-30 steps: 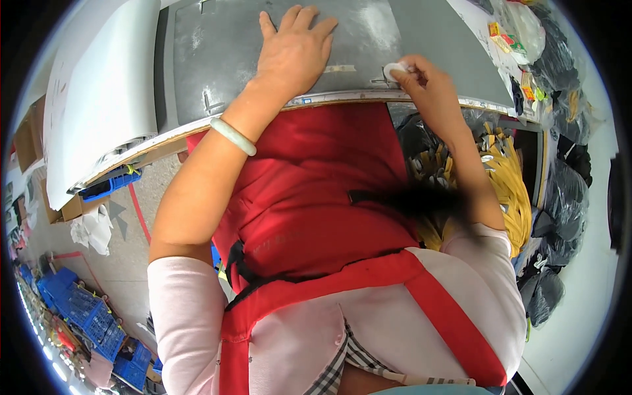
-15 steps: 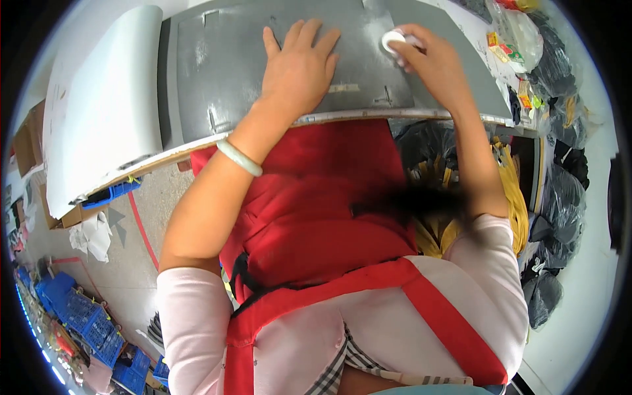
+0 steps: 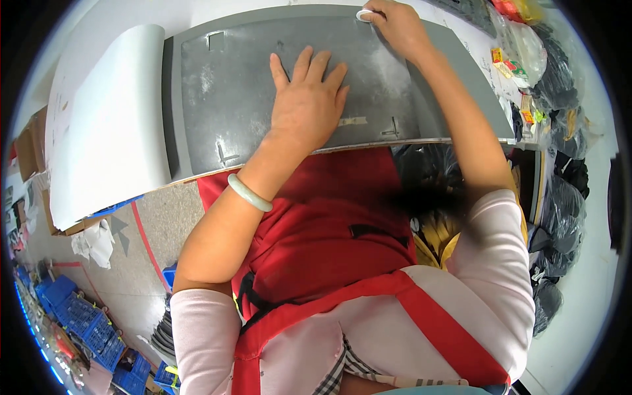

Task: The person is using a small white sponge to clean rectangular grey panels at a workbench.

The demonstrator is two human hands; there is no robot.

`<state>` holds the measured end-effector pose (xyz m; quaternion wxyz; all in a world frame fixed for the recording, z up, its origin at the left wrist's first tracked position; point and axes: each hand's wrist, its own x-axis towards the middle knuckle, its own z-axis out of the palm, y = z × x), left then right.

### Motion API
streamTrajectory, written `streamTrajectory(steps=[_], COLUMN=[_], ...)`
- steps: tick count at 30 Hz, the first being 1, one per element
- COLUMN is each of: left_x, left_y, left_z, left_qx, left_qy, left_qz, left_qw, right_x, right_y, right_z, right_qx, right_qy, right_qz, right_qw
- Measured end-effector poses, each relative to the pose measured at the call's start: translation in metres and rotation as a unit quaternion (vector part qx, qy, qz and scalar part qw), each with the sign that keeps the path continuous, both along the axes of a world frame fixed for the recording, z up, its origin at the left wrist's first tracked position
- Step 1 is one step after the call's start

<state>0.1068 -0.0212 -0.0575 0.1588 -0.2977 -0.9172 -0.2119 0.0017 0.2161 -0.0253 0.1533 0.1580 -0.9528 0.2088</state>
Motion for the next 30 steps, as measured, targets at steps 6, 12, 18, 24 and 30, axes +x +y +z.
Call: streamTrajectory(steps=[6, 12, 18, 24, 30], left_x=[0.001, -0.001, 0.000, 0.001, 0.000], left_y=[0.000, 0.005, -0.004, 0.004, 0.002], left_z=[-0.003, -0.002, -0.008, -0.005, -0.010], left_qx=[0.002, 0.004, -0.033, -0.019, -0.002], left_qy=[-0.002, 0.001, -0.003, 0.024, 0.002], left_qz=[0.006, -0.002, 0.003, 0.006, -0.001], left_qw=[1.000, 1.000, 0.999, 1.000, 1.000], right_x=[0.005, -0.003, 0.009, -0.020, -0.032], right_y=[0.003, 0.019, -0.035, -0.105, -0.200], right_z=[0.007, -0.013, 0.042, 0.009, 0.022], right_qx=[0.038, -0.106, -0.163, -0.345, -0.086], right_qy=[0.006, -0.006, -0.240, -0.080, -0.074], right_qz=[-0.022, -0.102, -0.142, 0.234, 0.142], right_qw=[0.999, 0.989, 0.946, 0.905, 0.983])
